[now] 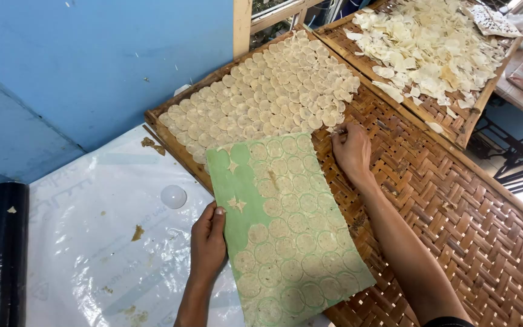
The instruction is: Peeling small circular dough pieces from a green stencil sheet and placing them on a wooden tray for drying.
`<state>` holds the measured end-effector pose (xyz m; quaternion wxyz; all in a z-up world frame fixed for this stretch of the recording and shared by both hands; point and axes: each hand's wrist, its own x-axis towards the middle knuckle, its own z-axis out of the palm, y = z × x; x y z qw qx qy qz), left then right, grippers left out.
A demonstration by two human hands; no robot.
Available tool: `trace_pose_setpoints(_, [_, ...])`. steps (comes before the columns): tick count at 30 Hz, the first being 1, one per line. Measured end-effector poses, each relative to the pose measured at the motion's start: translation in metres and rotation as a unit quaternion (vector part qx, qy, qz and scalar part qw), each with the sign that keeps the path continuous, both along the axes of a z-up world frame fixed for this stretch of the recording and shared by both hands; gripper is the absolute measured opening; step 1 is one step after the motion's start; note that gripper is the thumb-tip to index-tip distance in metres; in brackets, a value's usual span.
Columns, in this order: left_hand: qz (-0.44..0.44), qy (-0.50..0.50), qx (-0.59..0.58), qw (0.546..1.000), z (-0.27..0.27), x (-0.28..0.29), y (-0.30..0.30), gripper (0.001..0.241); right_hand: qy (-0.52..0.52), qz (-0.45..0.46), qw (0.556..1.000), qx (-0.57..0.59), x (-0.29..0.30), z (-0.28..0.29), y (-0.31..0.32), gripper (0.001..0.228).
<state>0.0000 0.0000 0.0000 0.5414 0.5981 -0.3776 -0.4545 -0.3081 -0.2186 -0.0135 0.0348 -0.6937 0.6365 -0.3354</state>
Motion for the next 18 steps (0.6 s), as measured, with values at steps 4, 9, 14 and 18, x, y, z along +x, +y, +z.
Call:
trace_pose_setpoints(4, [0.0, -0.008, 0.002, 1.0, 0.003, -0.001, 0.001, 0.037, -0.036, 0.017, 0.999, -0.023, 0.003, 0.003, 0.001, 0.019])
trace_pose_setpoints(9, [0.001, -0.001, -0.004, 1.0, -0.002, 0.0, 0.0, 0.036, 0.023, -0.045, 0.999, 0.011, 0.012, 0.005, -0.003, 0.027])
trace_pose_setpoints(14, [-0.001, -0.006, -0.002, 1.0, 0.0, 0.0, 0.0, 0.036, 0.024, -0.056, 0.997, 0.038, 0.001, -0.011, -0.019, 0.019])
trace_pose_setpoints(18, [-0.002, -0.007, 0.003, 1.0, 0.0, 0.001, 0.0, 0.037, -0.04, -0.064, 0.993, 0.094, -0.008, -0.009, -0.02, 0.019])
